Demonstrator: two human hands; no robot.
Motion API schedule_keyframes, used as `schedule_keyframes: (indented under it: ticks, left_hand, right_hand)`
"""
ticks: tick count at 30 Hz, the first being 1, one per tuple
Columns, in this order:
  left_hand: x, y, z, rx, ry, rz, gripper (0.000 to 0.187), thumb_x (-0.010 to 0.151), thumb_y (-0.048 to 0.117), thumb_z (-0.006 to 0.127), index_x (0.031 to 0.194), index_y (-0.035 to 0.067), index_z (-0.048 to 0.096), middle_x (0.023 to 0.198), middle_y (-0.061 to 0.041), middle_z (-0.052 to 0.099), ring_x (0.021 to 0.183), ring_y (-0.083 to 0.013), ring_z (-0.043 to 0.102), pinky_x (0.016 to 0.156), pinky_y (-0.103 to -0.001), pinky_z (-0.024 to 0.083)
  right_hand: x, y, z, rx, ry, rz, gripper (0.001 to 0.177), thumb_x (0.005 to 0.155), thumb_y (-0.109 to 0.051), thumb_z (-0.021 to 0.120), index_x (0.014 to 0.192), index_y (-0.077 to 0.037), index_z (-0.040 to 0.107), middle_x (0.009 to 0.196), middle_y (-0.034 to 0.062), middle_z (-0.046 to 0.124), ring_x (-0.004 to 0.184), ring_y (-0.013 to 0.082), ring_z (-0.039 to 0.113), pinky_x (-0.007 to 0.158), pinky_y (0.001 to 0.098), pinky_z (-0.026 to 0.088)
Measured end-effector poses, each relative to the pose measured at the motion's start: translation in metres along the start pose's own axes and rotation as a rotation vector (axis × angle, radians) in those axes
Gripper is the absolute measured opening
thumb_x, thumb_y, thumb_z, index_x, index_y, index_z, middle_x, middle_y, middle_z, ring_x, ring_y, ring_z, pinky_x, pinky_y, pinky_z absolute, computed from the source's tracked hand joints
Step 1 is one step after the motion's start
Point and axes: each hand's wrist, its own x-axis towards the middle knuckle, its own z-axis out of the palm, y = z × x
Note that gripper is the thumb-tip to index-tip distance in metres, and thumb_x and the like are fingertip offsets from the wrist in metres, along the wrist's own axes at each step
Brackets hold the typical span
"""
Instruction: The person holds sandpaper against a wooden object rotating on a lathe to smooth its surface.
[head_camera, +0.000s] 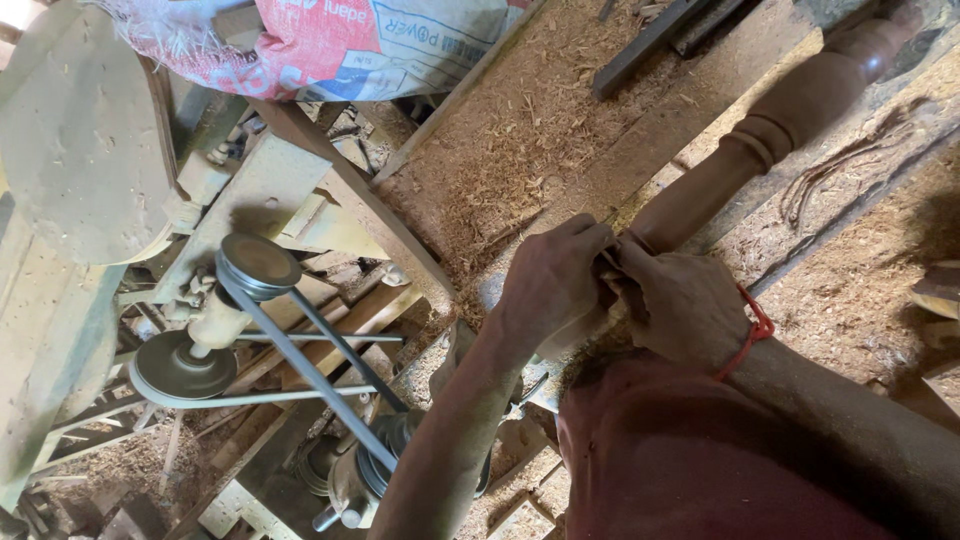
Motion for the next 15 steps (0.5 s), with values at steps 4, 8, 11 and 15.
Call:
schedule_keyframes:
  ticks: [4,8,11,15]
  left_hand:
    - [0.001,0.000,-0.004,-0.038,0.048,0.013,0.029,0.076,0.013,0.081,0.102,0.009,0.071,0.101,-0.004,0.071,0.075,-0.0223,0.072,0.066,-0.036,0.061]
    - [0.000,-0.001,-0.001,-0.028,0.076,0.022,0.024,0.080,0.012,0.080,0.102,0.010,0.071,0.099,-0.004,0.071,0.077,-0.0224,0.072,0.068,-0.035,0.061]
    - [0.003,-0.003,0.002,-0.012,0.061,0.004,0.028,0.073,0.011,0.081,0.100,0.009,0.072,0.098,-0.005,0.072,0.077,-0.0233,0.072,0.067,-0.036,0.060]
    - [0.007,-0.004,0.008,0.002,-0.005,-0.068,0.024,0.081,0.013,0.080,0.104,0.010,0.072,0.103,-0.004,0.072,0.074,-0.0209,0.072,0.066,-0.034,0.061]
  right_hand:
    - [0.003,-0.006,-0.006,-0.021,-0.032,0.037,0.047,0.079,-0.017,0.074,0.120,-0.010,0.052,0.068,0.0110,0.069,0.059,0.0337,0.068,0.053,0.0497,0.052]
    - [0.005,-0.009,-0.012,-0.025,-0.087,0.067,0.044,0.080,-0.018,0.072,0.119,-0.012,0.053,0.068,0.0105,0.069,0.061,0.0332,0.070,0.056,0.0492,0.053]
    - [0.007,-0.008,-0.016,-0.020,-0.041,0.017,0.045,0.077,-0.017,0.073,0.117,-0.011,0.053,0.068,0.0116,0.069,0.063,0.0356,0.069,0.056,0.0518,0.052]
    - [0.009,-0.008,-0.018,-0.032,-0.106,0.047,0.042,0.079,-0.017,0.072,0.117,-0.013,0.054,0.071,0.0099,0.070,0.064,0.0335,0.070,0.059,0.0495,0.054]
